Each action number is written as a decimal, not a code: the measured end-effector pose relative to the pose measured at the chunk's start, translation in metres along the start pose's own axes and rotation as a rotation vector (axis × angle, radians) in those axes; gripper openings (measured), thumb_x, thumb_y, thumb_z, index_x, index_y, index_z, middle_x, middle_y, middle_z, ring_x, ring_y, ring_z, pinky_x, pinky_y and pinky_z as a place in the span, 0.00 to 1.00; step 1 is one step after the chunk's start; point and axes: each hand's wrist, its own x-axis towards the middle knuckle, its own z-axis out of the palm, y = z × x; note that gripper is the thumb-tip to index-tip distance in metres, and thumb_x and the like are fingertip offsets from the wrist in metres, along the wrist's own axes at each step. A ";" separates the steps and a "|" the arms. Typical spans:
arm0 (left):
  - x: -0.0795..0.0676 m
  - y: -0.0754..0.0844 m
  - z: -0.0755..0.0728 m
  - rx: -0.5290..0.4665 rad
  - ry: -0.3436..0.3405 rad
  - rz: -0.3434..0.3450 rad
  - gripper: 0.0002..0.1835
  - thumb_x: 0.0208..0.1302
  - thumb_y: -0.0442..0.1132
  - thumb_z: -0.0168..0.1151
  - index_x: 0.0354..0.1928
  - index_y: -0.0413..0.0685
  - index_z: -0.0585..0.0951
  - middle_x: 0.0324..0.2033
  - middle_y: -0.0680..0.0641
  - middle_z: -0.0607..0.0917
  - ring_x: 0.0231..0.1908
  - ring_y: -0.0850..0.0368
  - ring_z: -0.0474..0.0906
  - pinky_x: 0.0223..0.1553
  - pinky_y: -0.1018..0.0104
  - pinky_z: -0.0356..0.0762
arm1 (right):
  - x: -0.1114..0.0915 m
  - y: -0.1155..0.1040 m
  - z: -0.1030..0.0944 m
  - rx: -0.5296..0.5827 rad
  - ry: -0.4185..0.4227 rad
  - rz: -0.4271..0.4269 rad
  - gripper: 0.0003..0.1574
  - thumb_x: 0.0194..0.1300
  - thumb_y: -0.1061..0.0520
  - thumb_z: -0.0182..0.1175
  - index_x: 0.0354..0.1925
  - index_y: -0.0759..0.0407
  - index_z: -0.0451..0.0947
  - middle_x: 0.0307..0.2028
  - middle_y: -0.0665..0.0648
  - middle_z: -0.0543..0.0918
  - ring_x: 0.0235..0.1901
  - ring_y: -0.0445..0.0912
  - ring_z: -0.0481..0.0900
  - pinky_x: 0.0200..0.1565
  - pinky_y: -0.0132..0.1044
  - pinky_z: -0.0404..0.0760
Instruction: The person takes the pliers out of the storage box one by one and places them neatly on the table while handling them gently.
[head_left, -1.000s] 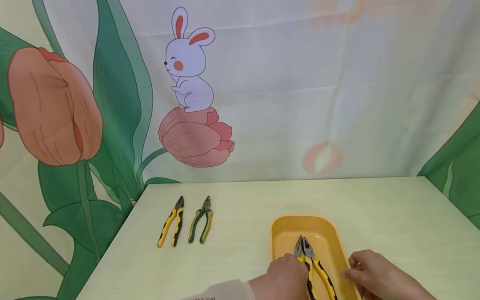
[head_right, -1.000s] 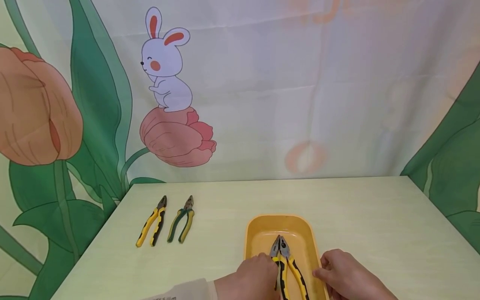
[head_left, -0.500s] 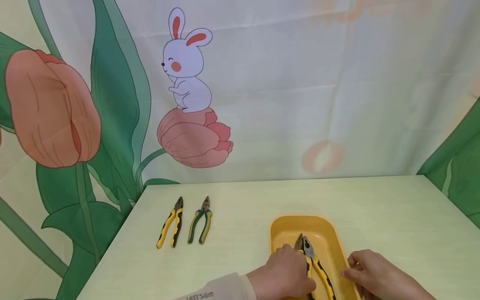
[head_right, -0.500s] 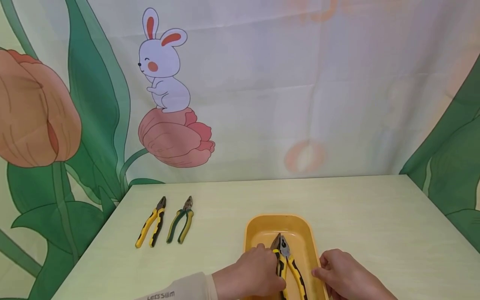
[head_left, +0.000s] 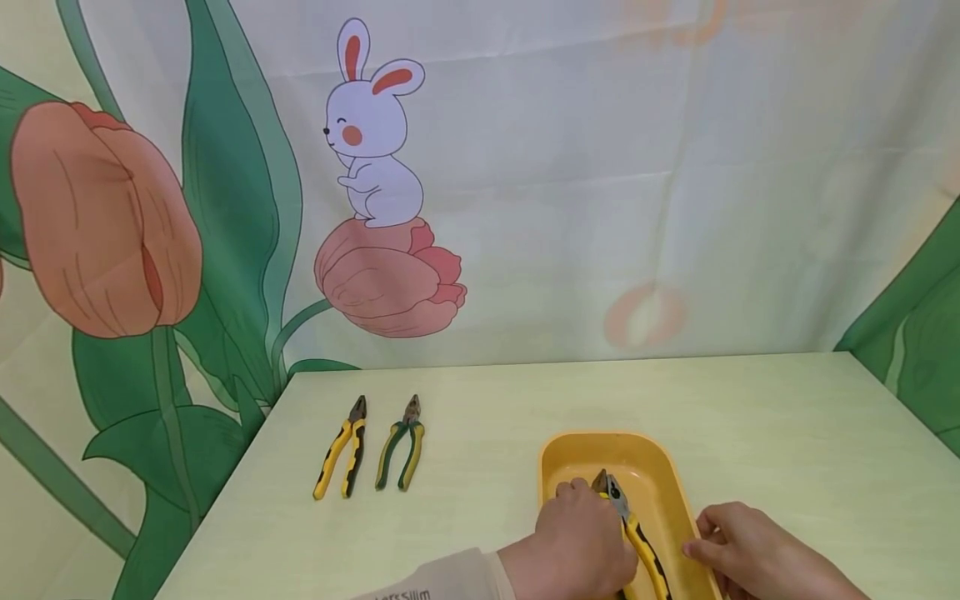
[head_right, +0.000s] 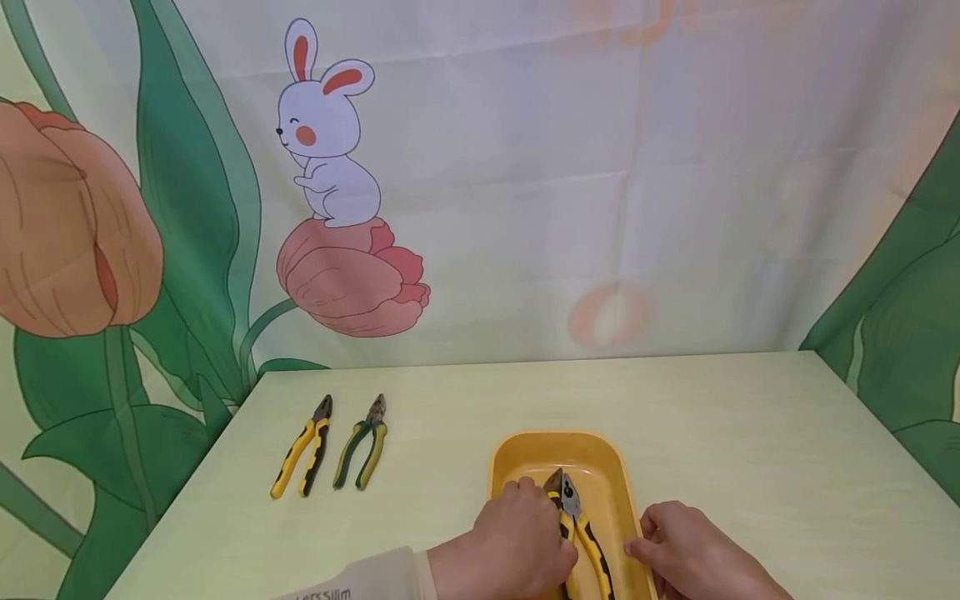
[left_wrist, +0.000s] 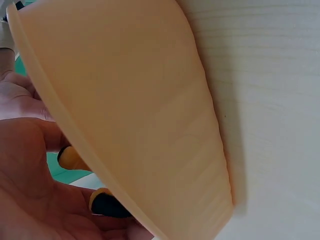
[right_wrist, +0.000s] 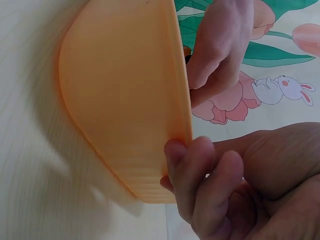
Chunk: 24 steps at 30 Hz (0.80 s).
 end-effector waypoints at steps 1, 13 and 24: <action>0.000 0.000 0.000 0.013 0.016 0.009 0.24 0.66 0.55 0.53 0.17 0.48 0.77 0.32 0.46 0.76 0.31 0.54 0.68 0.29 0.63 0.71 | 0.000 0.000 0.000 0.001 0.003 0.000 0.10 0.69 0.56 0.59 0.32 0.61 0.75 0.18 0.53 0.73 0.16 0.43 0.67 0.25 0.31 0.68; -0.004 -0.004 -0.009 0.239 0.078 0.149 0.29 0.74 0.57 0.46 0.15 0.52 0.73 0.22 0.49 0.75 0.26 0.55 0.72 0.22 0.62 0.73 | 0.000 0.002 0.001 -0.016 0.008 -0.018 0.11 0.68 0.55 0.60 0.31 0.60 0.74 0.18 0.53 0.74 0.17 0.43 0.68 0.24 0.32 0.68; -0.009 -0.008 -0.015 0.486 0.243 0.283 0.22 0.73 0.48 0.53 0.17 0.56 0.68 0.15 0.55 0.66 0.18 0.60 0.66 0.15 0.65 0.65 | 0.001 0.001 0.000 -0.009 0.002 0.001 0.10 0.69 0.55 0.60 0.33 0.60 0.74 0.19 0.53 0.74 0.18 0.43 0.68 0.25 0.32 0.69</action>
